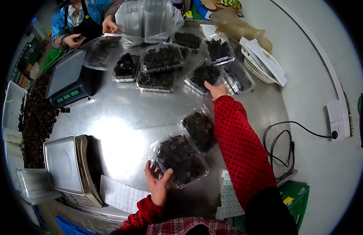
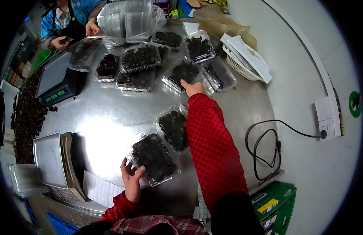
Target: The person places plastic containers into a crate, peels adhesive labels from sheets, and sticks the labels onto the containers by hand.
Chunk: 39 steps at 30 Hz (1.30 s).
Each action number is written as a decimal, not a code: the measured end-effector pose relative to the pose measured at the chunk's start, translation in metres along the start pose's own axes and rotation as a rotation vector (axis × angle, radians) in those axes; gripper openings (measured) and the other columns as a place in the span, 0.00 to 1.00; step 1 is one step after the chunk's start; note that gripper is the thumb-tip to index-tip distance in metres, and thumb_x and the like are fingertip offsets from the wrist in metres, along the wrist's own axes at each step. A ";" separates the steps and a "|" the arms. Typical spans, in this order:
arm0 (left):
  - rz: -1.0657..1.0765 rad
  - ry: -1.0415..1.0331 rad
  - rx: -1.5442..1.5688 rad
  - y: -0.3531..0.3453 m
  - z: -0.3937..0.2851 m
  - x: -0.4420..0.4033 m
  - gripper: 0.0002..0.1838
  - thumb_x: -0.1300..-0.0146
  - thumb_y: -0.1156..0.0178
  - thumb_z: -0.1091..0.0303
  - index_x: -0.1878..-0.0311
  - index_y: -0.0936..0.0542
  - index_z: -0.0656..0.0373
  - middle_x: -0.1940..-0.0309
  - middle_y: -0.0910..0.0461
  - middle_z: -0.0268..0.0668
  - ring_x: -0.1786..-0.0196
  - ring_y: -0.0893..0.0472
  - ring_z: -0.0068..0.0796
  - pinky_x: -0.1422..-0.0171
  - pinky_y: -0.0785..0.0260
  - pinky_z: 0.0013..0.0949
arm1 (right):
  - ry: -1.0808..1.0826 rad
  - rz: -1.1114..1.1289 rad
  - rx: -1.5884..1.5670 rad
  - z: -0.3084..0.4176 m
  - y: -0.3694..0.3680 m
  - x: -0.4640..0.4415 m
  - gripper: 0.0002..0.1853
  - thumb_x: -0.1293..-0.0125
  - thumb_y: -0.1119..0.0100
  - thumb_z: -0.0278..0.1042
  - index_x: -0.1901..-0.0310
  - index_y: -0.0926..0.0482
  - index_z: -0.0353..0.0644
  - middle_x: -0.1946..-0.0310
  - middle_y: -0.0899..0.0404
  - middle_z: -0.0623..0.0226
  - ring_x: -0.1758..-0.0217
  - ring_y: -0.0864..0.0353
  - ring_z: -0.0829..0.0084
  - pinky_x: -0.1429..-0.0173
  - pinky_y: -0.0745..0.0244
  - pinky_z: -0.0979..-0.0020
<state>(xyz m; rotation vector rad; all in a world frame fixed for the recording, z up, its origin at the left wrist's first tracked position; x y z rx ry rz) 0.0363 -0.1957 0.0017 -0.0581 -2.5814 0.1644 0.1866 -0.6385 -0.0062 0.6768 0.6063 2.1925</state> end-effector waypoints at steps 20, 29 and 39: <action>-0.004 -0.037 0.003 0.026 -0.010 0.007 0.28 0.32 0.38 0.64 0.33 0.33 0.66 0.44 0.25 0.40 0.44 0.25 0.29 0.39 0.32 0.32 | 0.237 0.997 -0.270 -0.038 -0.029 0.196 0.43 0.53 0.22 0.43 0.37 0.32 0.31 0.43 0.23 0.53 0.39 0.26 0.62 0.31 0.35 0.66; 0.414 -0.160 -0.216 0.072 -0.054 0.018 0.20 0.32 0.43 0.54 0.52 0.20 0.65 0.54 0.19 0.41 0.48 0.24 0.32 0.42 0.30 0.38 | 0.079 0.709 -1.004 -0.072 0.060 0.339 0.48 0.54 0.22 0.43 0.36 0.36 0.27 0.43 0.25 0.46 0.38 0.26 0.58 0.32 0.34 0.66; 1.507 -0.121 -0.326 -0.312 0.025 0.359 0.28 0.42 0.39 0.70 0.37 0.31 0.67 0.50 0.22 0.40 0.49 0.22 0.31 0.39 0.32 0.33 | 0.185 -0.506 -0.996 -0.301 0.489 0.617 0.35 0.49 0.27 0.27 0.38 0.29 0.36 0.50 0.22 0.66 0.47 0.23 0.70 0.40 0.28 0.68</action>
Point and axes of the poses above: each hand's wrist, its own x-axis away from the middle knuckle, its own y-axis out of the back of the hand, z = x × y, the point moved 10 cm from there along -x, towards the middle knuckle
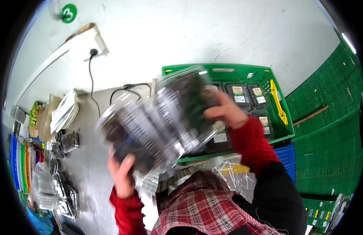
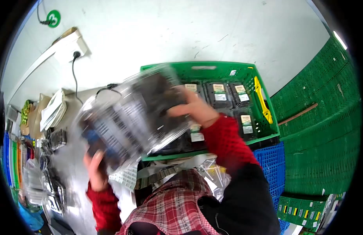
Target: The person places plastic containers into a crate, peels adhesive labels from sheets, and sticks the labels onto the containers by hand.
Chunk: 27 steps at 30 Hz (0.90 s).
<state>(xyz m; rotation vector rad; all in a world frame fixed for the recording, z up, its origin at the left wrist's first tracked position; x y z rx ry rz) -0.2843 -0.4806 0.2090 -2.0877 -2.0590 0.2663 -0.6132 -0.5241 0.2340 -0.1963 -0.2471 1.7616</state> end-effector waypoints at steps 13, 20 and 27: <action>0.102 0.034 -0.368 -0.252 0.137 -0.167 0.20 0.46 0.26 0.63 0.74 0.31 0.58 0.77 0.32 0.27 0.72 0.33 0.19 0.68 0.40 0.29 | -0.095 -0.698 0.016 -0.010 0.363 0.053 0.25 0.45 0.30 0.34 0.47 0.22 0.30 0.55 0.17 0.61 0.52 0.21 0.68 0.45 0.28 0.68; -0.094 -0.101 -0.560 -0.165 0.102 -0.156 0.20 0.42 0.30 0.68 0.73 0.35 0.57 0.78 0.36 0.26 0.73 0.37 0.17 0.71 0.42 0.27 | -0.220 -0.814 0.262 -0.001 0.444 0.118 0.30 0.38 0.33 0.47 0.44 0.23 0.27 0.54 0.18 0.59 0.50 0.21 0.69 0.46 0.28 0.69; 0.043 -0.685 -1.716 -0.185 0.200 -0.163 0.06 0.39 0.43 0.67 0.63 0.22 0.58 0.67 0.25 0.45 0.63 0.21 0.45 0.61 0.27 0.43 | 0.114 -0.851 1.566 0.013 0.376 0.065 0.36 0.39 0.34 0.54 0.42 0.25 0.28 0.46 0.23 0.37 0.40 0.25 0.43 0.34 0.32 0.53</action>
Point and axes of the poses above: each hand's wrist, its own x-axis away from the middle knuckle, its own y-axis out of the back of the hand, z = x × y, the point moved 10 cm from there along -x, towards the middle knuckle
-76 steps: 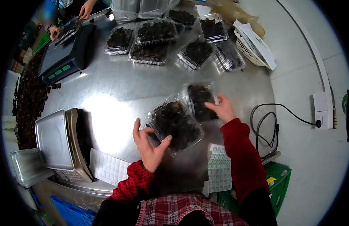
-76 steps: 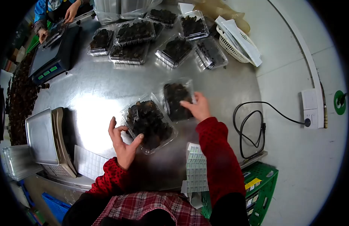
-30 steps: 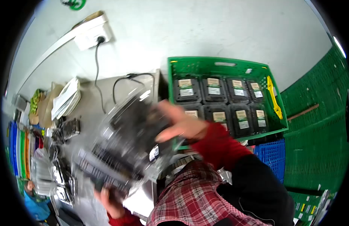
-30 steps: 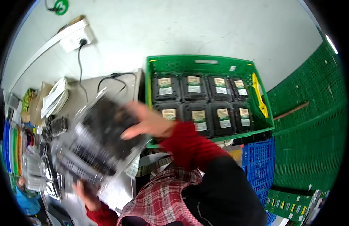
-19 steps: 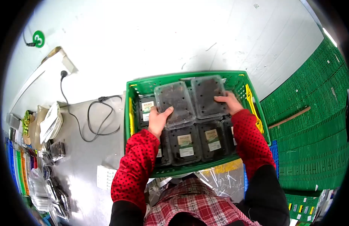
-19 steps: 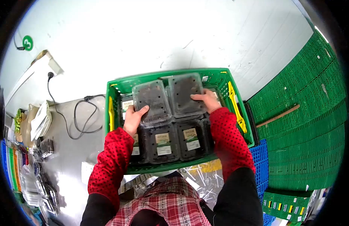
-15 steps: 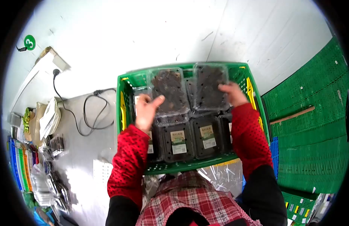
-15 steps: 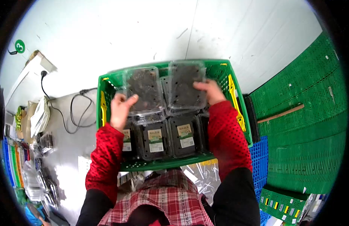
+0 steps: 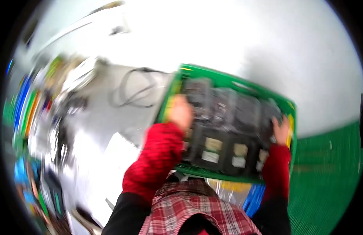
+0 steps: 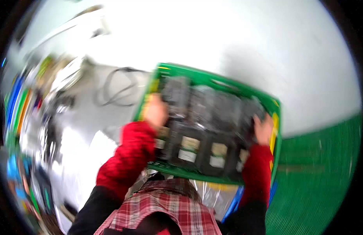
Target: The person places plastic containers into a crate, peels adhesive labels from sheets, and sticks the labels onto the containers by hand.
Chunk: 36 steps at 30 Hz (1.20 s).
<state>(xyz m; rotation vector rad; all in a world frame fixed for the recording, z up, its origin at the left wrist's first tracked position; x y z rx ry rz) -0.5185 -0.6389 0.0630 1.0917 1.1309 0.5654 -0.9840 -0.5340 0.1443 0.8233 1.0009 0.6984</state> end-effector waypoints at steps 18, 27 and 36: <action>-0.391 0.861 0.377 0.227 0.409 0.355 0.25 0.47 0.28 0.62 0.46 0.20 0.60 0.48 0.20 0.50 0.47 0.20 0.53 0.42 0.27 0.46 | 0.064 0.367 0.250 0.171 -0.118 -0.023 0.19 0.24 0.51 0.39 0.44 0.21 0.32 0.46 0.20 0.46 0.41 0.23 0.48 0.35 0.30 0.59; 0.097 1.325 -0.332 0.225 0.726 0.498 0.50 0.42 0.44 0.30 0.24 0.40 0.53 0.24 0.45 0.49 0.21 0.49 0.52 0.23 0.54 0.54 | 1.241 0.575 -0.647 0.888 -0.230 0.196 0.29 0.34 0.37 0.32 0.33 0.32 0.34 0.35 0.30 0.50 0.32 0.31 0.54 0.28 0.37 0.60; 0.105 1.057 -0.743 0.241 0.593 0.487 0.28 0.41 0.44 0.69 0.36 0.28 0.66 0.40 0.28 0.63 0.42 0.26 0.52 0.51 0.29 0.41 | 1.310 0.357 0.102 1.057 -0.339 0.368 0.43 0.40 0.46 0.70 0.25 0.42 0.64 0.28 0.41 0.50 0.31 0.39 0.44 0.32 0.45 0.42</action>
Point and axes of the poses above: each hand's wrist, its own x-axis away from the middle knuckle, its own y-axis out of the back of the hand, z = x × y, the point moved 10 cm from there along -x, towards the middle knuckle
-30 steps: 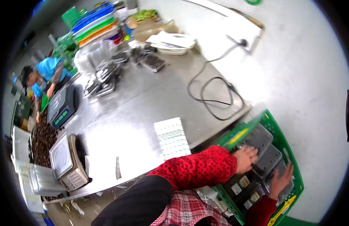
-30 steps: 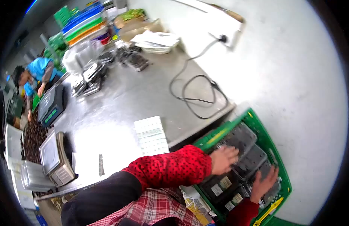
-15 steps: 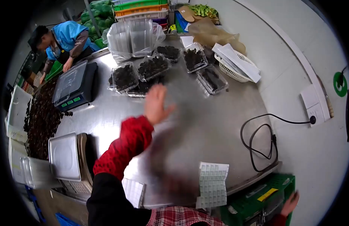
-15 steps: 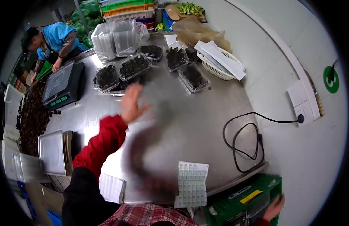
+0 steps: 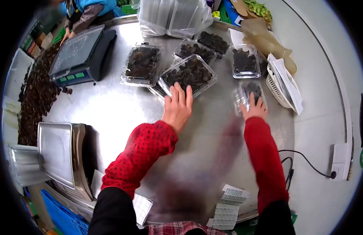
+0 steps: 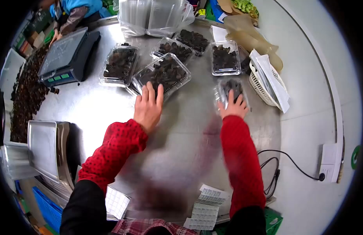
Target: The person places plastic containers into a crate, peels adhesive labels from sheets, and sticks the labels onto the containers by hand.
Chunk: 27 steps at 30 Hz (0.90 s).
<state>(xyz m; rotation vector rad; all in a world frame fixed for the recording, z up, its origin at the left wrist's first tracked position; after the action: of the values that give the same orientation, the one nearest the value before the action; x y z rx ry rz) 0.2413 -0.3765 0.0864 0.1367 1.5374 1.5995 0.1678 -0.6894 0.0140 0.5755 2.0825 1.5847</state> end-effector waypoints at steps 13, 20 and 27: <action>-0.351 0.594 0.108 -0.006 0.211 0.014 0.39 0.50 0.26 0.46 0.44 0.24 0.70 0.44 0.23 0.54 0.42 0.23 0.54 0.39 0.32 0.48 | 0.194 -0.190 -0.446 0.039 0.061 0.073 0.42 0.53 0.24 0.59 0.47 0.23 0.27 0.50 0.20 0.53 0.51 0.20 0.56 0.47 0.26 0.59; 0.261 0.978 1.079 -0.110 0.263 0.021 0.25 0.57 0.20 0.56 0.71 0.23 0.65 0.73 0.21 0.35 0.69 0.23 0.26 0.60 0.31 0.27 | -0.298 0.568 -1.584 0.022 0.002 0.098 0.19 0.42 0.28 0.36 0.57 0.21 0.29 0.64 0.16 0.61 0.66 0.18 0.74 0.62 0.23 0.68; 0.316 0.479 1.384 -0.073 0.202 -0.076 0.34 0.55 0.25 0.58 0.47 0.22 0.70 0.59 0.19 0.47 0.49 0.21 0.35 0.43 0.31 0.33 | -0.181 0.593 -2.064 0.118 0.082 0.179 0.38 0.46 0.34 0.23 0.32 0.36 0.28 0.43 0.23 0.56 0.41 0.22 0.68 0.37 0.26 0.68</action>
<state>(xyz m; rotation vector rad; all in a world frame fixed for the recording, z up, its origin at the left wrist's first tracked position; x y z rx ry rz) 0.4491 -0.2850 0.1061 0.8099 2.8665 0.4776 0.0972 -0.4735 0.0472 0.3677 -0.5444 2.6565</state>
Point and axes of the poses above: each hand's wrist, its own x-axis away from the middle knuckle, its own y-axis out of the back of the hand, z = x × y, the point moved 10 cm from there along -x, towards the middle knuckle
